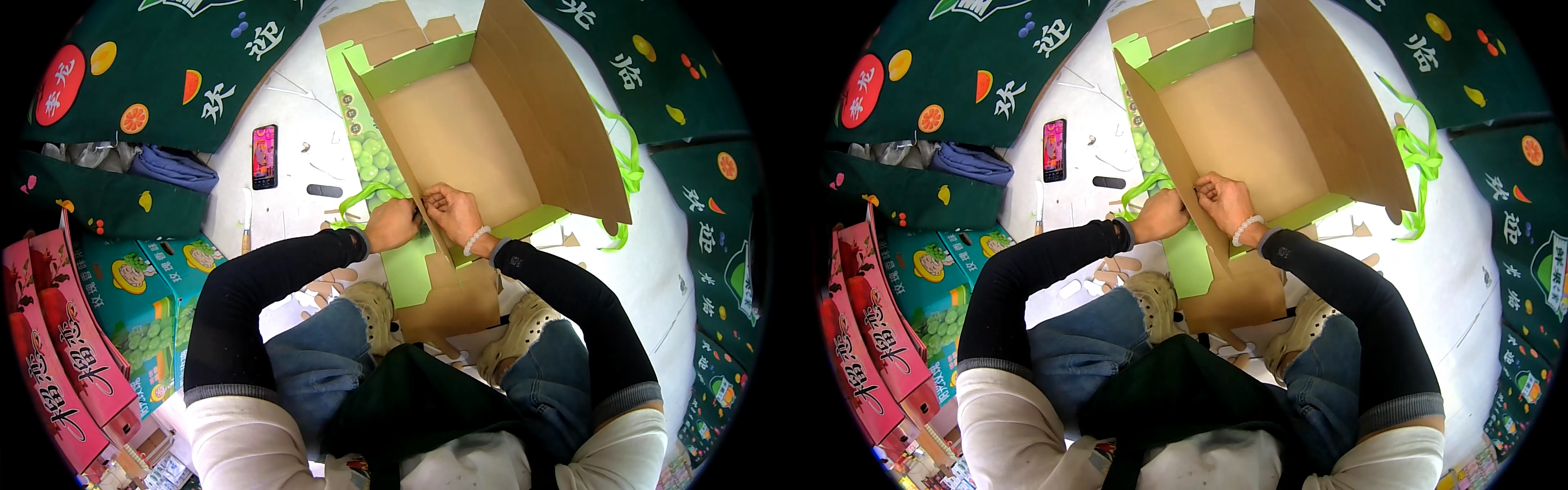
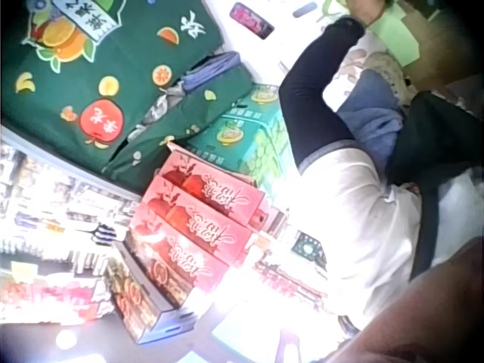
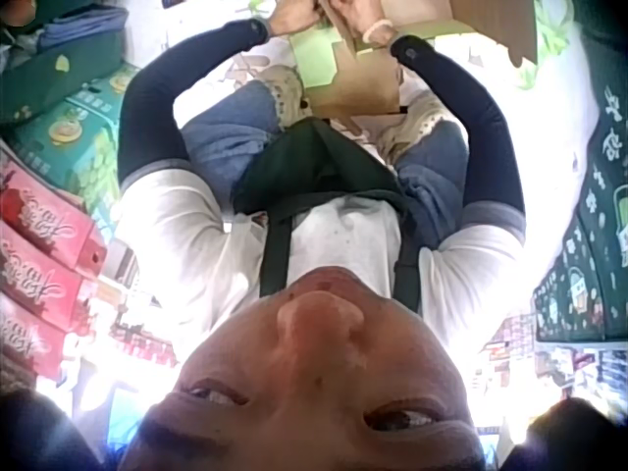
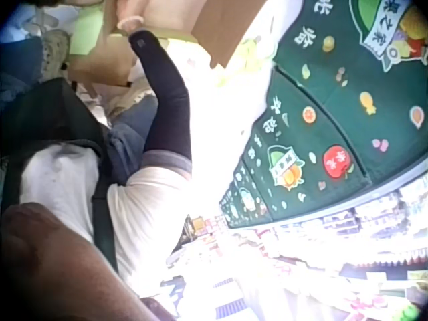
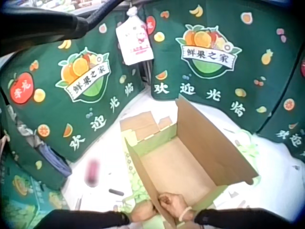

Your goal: The person sits on the floor and assembles a flat-packed cardboard box by folding the flaps and securing them with green tape. They then attach a green plastic handle to the box using a small metal fastener.

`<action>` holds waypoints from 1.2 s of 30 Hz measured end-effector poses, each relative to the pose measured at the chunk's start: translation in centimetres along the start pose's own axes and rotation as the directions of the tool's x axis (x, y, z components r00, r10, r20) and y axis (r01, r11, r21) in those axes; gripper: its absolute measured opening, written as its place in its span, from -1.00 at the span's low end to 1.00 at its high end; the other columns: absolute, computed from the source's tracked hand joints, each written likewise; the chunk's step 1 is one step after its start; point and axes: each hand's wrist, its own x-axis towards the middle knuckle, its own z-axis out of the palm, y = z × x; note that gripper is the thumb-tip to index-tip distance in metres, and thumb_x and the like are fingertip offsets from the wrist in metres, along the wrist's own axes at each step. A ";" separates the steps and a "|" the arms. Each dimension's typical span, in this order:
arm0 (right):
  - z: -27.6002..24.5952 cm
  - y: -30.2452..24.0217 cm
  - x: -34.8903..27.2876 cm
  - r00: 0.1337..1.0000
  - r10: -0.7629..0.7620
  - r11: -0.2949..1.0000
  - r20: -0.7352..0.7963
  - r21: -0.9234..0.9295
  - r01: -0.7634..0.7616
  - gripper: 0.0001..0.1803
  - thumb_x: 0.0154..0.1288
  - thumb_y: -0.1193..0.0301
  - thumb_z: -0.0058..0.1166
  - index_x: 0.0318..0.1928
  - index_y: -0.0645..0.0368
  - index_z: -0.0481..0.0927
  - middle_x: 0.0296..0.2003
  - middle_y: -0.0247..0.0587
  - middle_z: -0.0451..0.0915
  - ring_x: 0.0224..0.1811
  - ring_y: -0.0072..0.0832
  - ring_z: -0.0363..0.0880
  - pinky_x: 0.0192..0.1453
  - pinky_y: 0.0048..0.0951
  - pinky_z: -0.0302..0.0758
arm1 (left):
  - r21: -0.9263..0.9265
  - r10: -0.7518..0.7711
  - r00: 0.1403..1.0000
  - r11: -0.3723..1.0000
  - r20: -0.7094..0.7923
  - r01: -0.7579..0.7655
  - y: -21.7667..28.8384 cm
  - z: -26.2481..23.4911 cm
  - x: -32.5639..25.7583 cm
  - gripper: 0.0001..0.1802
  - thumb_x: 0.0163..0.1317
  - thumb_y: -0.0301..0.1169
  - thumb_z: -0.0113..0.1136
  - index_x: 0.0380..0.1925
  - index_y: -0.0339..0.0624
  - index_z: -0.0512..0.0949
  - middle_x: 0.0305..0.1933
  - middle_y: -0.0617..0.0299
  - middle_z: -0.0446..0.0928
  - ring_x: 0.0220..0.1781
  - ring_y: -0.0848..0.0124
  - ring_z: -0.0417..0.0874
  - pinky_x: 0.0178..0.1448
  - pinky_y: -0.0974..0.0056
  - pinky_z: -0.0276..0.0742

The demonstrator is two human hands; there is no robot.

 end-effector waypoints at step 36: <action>-0.7 -5.2 -0.5 0.934 0.118 0.966 0.336 -0.258 -0.030 -0.20 0.14 0.20 0.03 0.29 0.40 0.11 -0.11 0.29 0.54 -0.04 -0.07 0.55 0.05 -0.30 0.45 | 0.010 0.187 0.981 0.982 0.058 -0.188 -1.2 -1.0 0.5 -0.80 -0.03 -0.41 0.12 -0.48 -0.36 0.58 -0.47 -0.19 0.55 -0.39 -0.08 0.60 -0.26 -0.01 0.53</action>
